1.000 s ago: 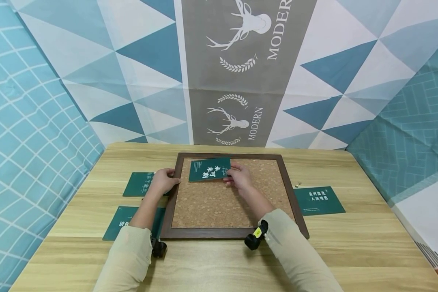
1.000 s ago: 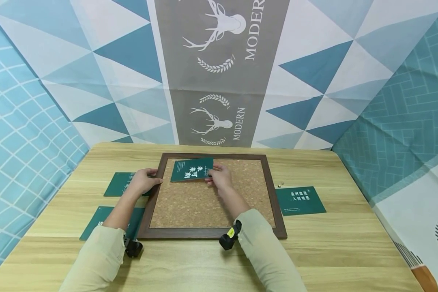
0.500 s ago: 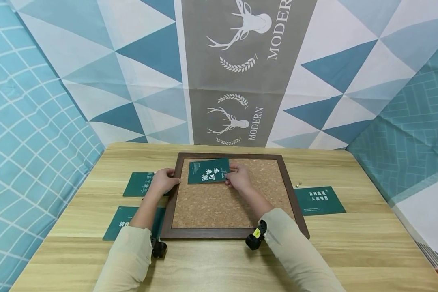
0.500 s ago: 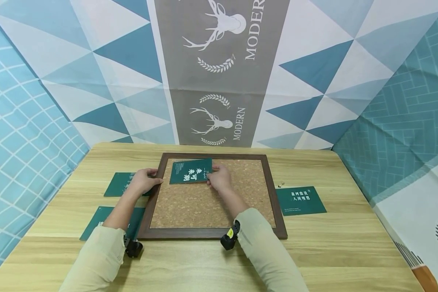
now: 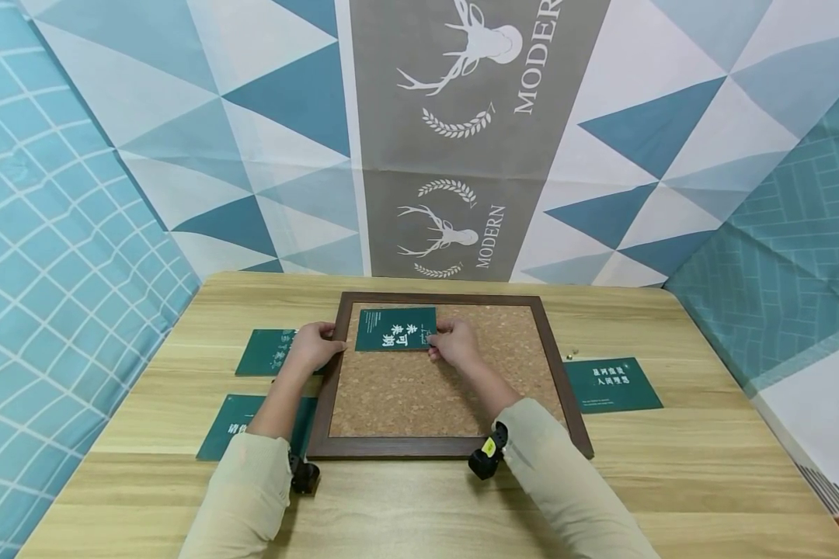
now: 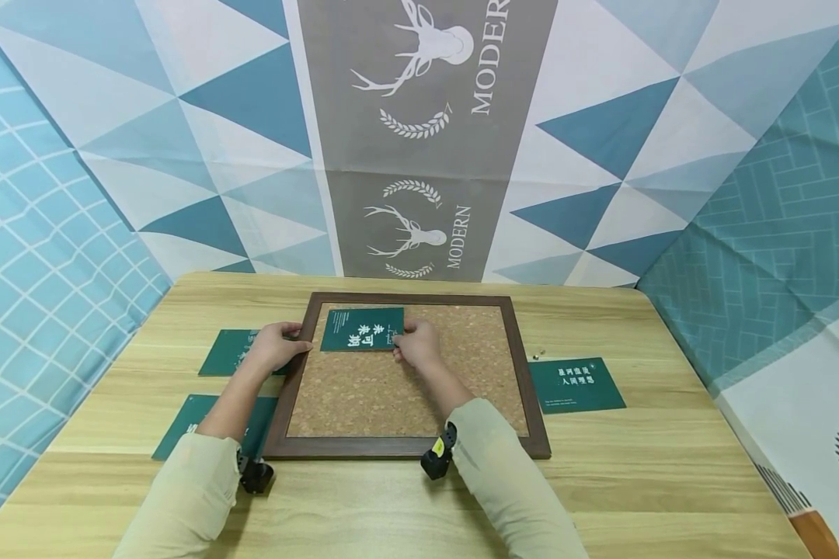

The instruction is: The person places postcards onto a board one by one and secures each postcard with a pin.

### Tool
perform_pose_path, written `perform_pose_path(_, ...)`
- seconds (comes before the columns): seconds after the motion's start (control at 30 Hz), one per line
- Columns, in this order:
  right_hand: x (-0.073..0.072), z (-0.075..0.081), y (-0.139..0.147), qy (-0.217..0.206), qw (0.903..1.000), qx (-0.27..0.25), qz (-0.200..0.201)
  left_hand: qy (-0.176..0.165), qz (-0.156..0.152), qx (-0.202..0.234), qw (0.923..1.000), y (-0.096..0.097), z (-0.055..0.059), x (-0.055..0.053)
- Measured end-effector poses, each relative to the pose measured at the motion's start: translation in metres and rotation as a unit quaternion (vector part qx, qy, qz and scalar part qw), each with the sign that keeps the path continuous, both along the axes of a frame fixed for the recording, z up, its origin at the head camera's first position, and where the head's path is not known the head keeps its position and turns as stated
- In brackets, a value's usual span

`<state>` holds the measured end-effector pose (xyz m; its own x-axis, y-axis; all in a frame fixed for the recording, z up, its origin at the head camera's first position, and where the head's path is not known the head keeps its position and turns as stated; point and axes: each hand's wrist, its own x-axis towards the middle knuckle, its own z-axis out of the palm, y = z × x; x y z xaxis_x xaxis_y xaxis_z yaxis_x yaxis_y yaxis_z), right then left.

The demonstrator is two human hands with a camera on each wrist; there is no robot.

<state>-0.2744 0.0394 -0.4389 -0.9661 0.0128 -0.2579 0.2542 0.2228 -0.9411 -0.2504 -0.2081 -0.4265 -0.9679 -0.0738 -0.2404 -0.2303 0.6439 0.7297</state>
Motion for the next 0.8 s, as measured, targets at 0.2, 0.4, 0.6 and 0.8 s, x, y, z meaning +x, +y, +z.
perform_pose_path(0.2,0.0005,0.0002,0.0018,0.012,0.9996,0.026,0.008,0.001,0.002,0.001,1.0000,0.0006,-0.0002,-0.0003)
perform_pose_path(0.4,-0.0001,0.0009,0.0034,0.009,0.9989,0.044,0.014,-0.001,0.004,-0.001,1.0000,0.0004,0.0008,-0.0007)
perform_pose_path(0.6,-0.0005,0.0021,0.0043,0.002,0.9986,0.050,0.018,0.001,0.003,-0.003,1.0000,0.0000,0.0006,-0.0008)
perform_pose_path(0.8,0.0004,0.0023,0.0049,0.002,0.9986,0.050,0.019,-0.002,0.001,-0.002,1.0000,0.0001,0.0001,-0.0013)
